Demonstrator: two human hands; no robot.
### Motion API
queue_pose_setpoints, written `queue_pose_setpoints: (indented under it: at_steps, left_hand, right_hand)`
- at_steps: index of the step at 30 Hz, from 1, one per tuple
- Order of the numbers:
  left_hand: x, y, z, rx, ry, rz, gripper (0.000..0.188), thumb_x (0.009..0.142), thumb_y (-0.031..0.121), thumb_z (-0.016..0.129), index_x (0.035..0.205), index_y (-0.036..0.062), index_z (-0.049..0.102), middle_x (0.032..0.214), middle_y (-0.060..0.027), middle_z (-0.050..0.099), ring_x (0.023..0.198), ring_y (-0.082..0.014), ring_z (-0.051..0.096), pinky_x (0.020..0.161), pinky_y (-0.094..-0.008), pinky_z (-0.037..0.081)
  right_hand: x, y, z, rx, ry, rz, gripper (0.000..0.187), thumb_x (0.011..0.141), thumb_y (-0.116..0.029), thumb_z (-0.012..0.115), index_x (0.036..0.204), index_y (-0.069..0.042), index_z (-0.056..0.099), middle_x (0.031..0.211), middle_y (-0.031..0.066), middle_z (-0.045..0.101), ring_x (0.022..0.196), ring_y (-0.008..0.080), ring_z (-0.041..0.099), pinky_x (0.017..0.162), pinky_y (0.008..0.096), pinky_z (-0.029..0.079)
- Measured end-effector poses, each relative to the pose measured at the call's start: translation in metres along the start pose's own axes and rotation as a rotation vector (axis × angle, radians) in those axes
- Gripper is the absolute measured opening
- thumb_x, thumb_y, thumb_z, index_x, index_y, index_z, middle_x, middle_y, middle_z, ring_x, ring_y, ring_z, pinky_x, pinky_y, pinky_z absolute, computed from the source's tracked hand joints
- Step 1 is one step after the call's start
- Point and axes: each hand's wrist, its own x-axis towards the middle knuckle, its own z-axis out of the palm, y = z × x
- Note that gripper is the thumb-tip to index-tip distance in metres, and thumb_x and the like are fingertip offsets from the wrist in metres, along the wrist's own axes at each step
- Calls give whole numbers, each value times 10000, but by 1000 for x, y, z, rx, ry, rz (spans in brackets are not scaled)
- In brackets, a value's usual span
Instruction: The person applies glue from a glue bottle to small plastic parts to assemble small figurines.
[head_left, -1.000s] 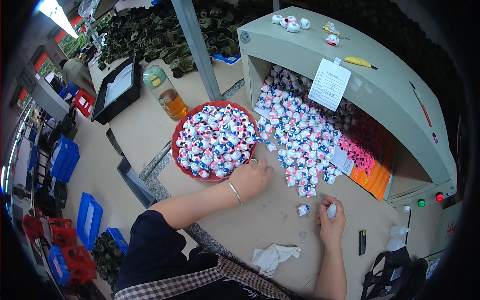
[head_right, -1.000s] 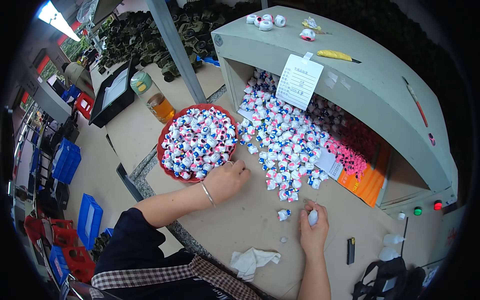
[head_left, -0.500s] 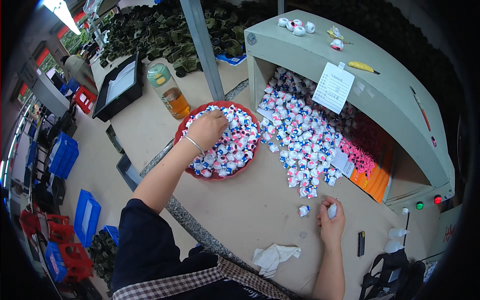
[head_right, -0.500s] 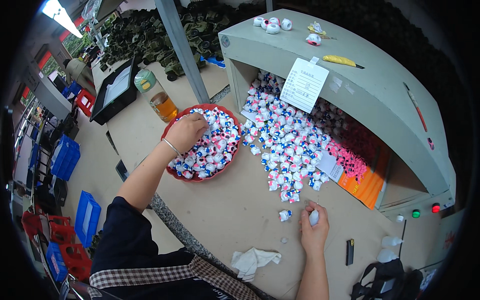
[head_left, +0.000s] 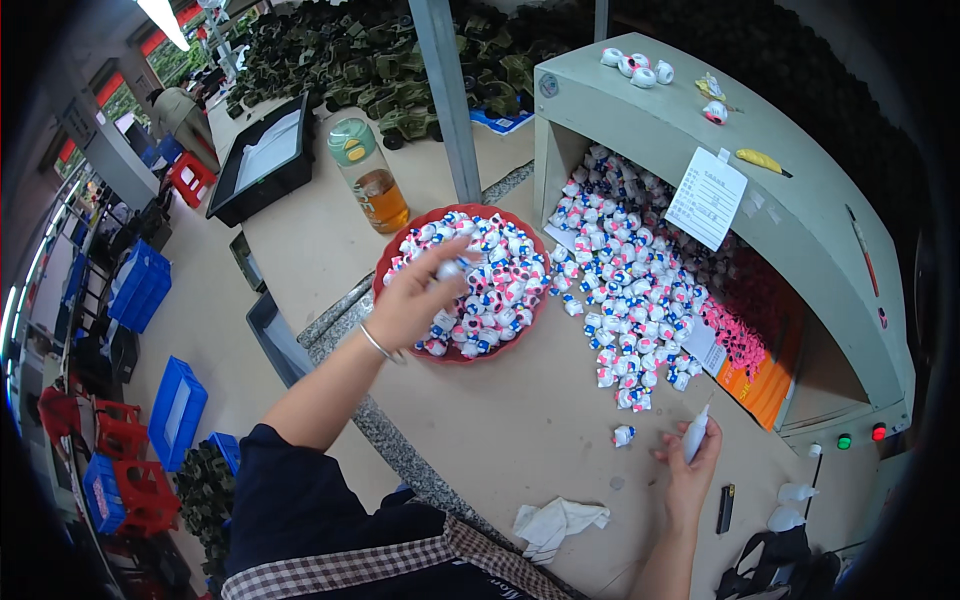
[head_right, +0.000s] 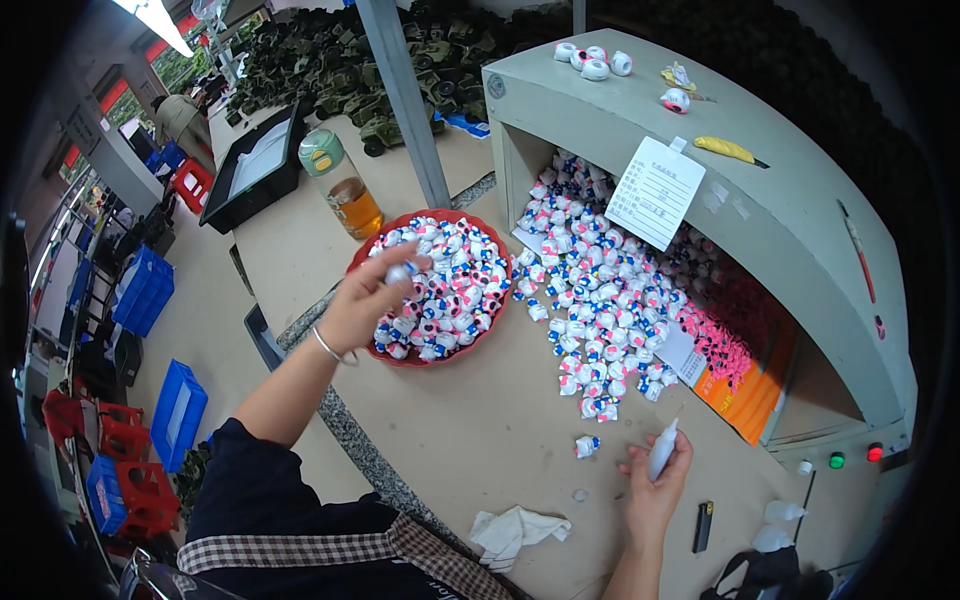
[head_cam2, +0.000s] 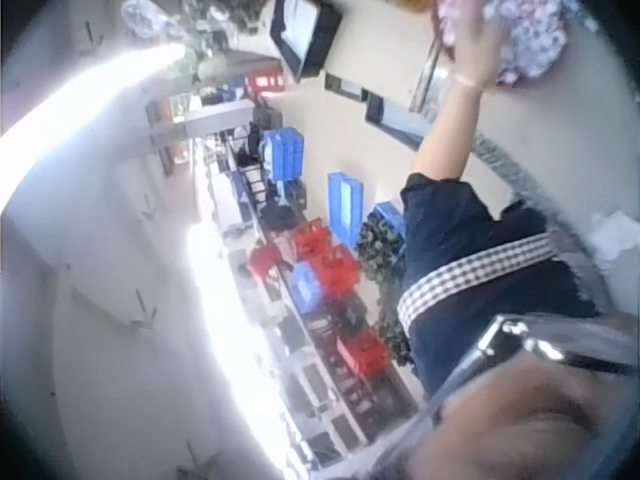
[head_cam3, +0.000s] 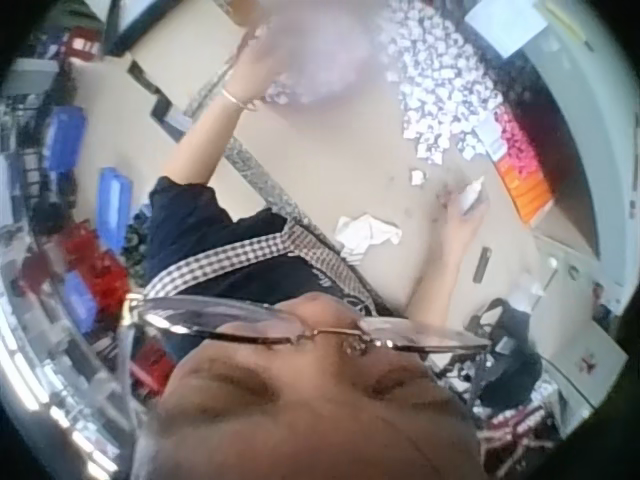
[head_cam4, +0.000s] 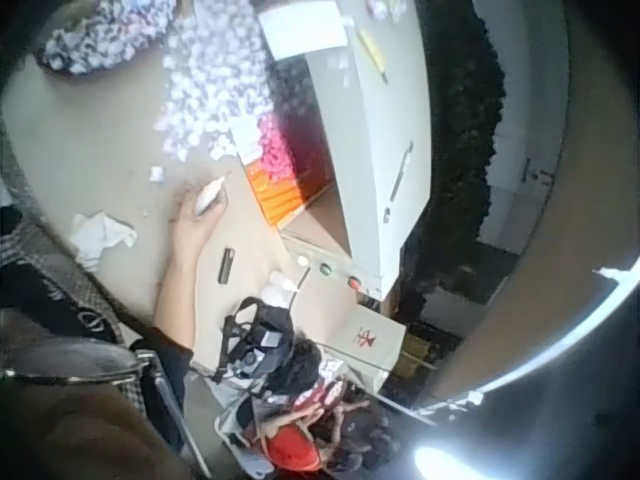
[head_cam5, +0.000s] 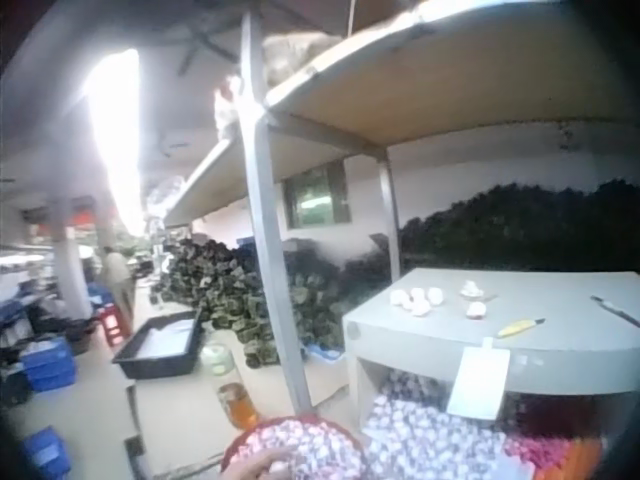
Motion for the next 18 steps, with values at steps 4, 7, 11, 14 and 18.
queue_pose_setpoints:
  at_steps: [4, 7, 11, 14, 18]
  left_hand:
    - [-36, -10, 77, -361, -444, -387, 304, 856, 174, 524, 1147, 91, 501, 1033, -21, 579, 687, -36, 529, 554, -178, 426]
    - [-50, -28, 138, -453, -576, -506, 302, 866, 205, 513, 1151, 105, 510, 992, 1, 578, 692, -36, 526, 559, -182, 422]
    - [-52, -33, 179, -655, -664, -672, 347, 870, 232, 505, 1177, 70, 484, 983, -11, 565, 751, -74, 541, 601, -210, 446]
    - [-55, -36, 182, -825, -613, -755, 349, 870, 205, 503, 1185, 57, 469, 1038, -30, 562, 844, -97, 550, 674, -225, 449]
    - [-56, -43, 170, -838, -616, -763, 347, 866, 163, 505, 1192, 58, 453, 1097, -56, 553, 938, -128, 554, 760, -246, 436]
  right_hand:
    - [-12, -14, -10, -4, -77, -42, 406, 846, -90, 491, 1215, -20, 335, 964, 91, 522, 835, 142, 536, 666, 241, 471]
    - [-25, -11, -5, 102, -207, -52, 450, 859, -108, 478, 1251, -19, 274, 999, 109, 526, 843, 152, 543, 702, 268, 472]
    - [-39, -7, 10, 230, -127, -108, 428, 862, -103, 472, 1238, -15, 288, 999, 121, 526, 849, 162, 553, 720, 285, 471]
    - [-30, -4, 18, 215, -109, -192, 408, 865, -98, 465, 1220, -15, 283, 1003, 135, 527, 865, 178, 562, 723, 292, 473]
    - [-26, -3, 17, 300, -216, -87, 348, 870, -52, 439, 1172, -1, 273, 1032, 156, 523, 918, 206, 568, 738, 291, 482]
